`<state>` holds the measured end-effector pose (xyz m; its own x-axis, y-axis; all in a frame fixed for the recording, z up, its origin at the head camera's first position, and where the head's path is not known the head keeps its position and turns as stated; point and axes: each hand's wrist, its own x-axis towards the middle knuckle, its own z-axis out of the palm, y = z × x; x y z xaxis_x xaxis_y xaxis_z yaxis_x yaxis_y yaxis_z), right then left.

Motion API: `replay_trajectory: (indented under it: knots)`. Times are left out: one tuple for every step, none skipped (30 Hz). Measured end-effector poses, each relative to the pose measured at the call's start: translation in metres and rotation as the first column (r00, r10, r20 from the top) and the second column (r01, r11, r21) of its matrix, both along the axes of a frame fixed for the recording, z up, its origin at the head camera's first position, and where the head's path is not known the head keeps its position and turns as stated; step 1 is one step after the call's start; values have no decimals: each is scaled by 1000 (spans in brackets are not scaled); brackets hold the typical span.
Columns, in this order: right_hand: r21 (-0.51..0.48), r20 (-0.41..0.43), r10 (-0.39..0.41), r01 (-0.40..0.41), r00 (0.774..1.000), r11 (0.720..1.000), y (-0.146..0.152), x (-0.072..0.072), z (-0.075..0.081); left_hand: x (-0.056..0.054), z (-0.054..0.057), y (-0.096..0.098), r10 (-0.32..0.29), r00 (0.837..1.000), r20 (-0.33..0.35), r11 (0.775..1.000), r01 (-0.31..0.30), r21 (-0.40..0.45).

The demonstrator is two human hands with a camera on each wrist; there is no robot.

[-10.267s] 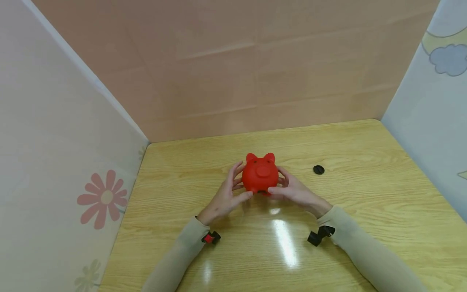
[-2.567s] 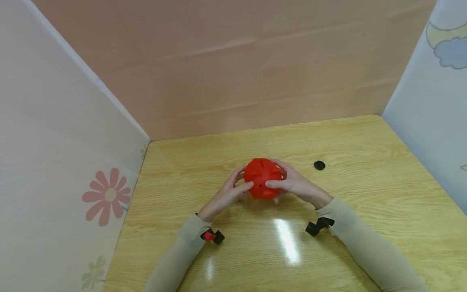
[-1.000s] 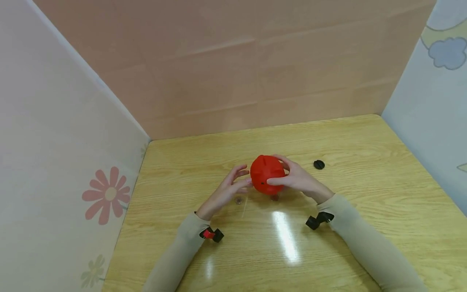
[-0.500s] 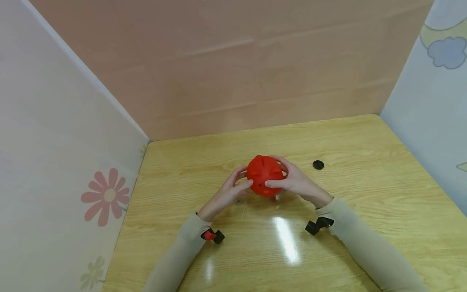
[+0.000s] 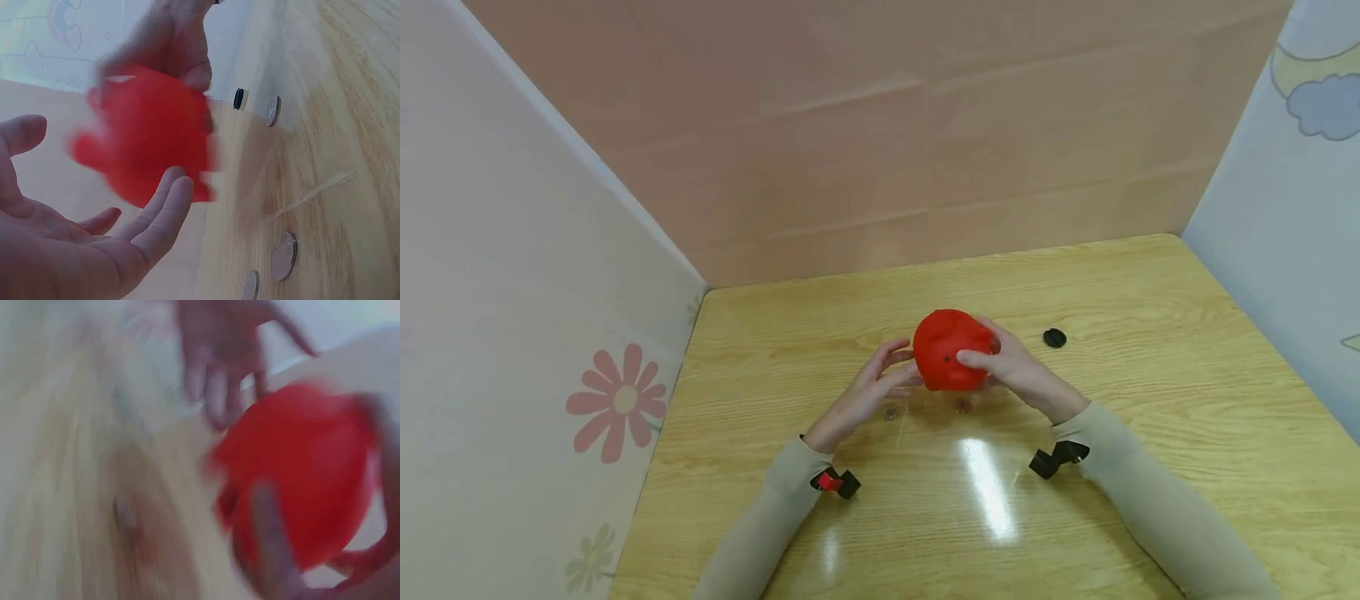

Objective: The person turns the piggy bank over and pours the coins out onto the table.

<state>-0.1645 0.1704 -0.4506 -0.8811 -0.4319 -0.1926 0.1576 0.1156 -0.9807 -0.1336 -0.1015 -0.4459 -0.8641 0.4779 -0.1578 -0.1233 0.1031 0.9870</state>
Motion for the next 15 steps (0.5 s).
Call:
replay_trajectory:
  knots:
    - [48,11,-16,16,1000,999,0,-2,-3,0,0,0,-1,1000,0,1000,1,2]
    - [97,18,-28,26,999,995,0,-3,-6,0,-1,0,-3,1000,0,1000,3,3]
    - [141,22,-38,35,999,989,0,-4,-8,0,-1,0,-4,1000,3,1000,4,6]
    - [156,30,-38,33,999,987,0,-5,-11,1,-2,0,-4,1000,7,1000,4,4]
    - [135,62,-38,30,997,990,0,-6,-13,1,-2,0,-1,1000,15,1000,1,6]
    - [104,96,-39,29,995,994,0,-6,-15,1,-3,0,-1,1000,17,1000,1,4]
    - [77,116,-43,34,992,996,0,-6,-16,1,-3,0,0,1000,18,1000,0,0]
    - [72,113,-49,41,992,997,-1,-6,-16,1,-3,0,-1,1000,17,1000,1,-4]
    - [77,93,-48,41,995,996,-1,-6,-16,1,-3,-1,0,1000,19,1000,0,-10]
    - [74,78,-44,38,996,997,-2,-6,-16,1,-3,0,-2,1000,16,1000,2,-17]
    - [65,75,-38,34,996,997,-3,-6,-16,0,-3,0,-4,1000,16,1000,4,-20]
    - [59,73,-30,26,997,998,-4,-5,-15,0,-3,0,-5,1000,16,1000,6,-26]
    - [69,58,-25,21,998,997,-4,-4,-14,0,-3,0,-7,1000,16,1000,7,-30]
    - [88,33,-18,15,999,996,-5,-3,-13,0,-3,0,-8,1000,18,999,9,-32]
    - [95,15,-10,8,1000,995,-6,-3,-11,0,-3,0,-9,1000,19,999,9,-34]
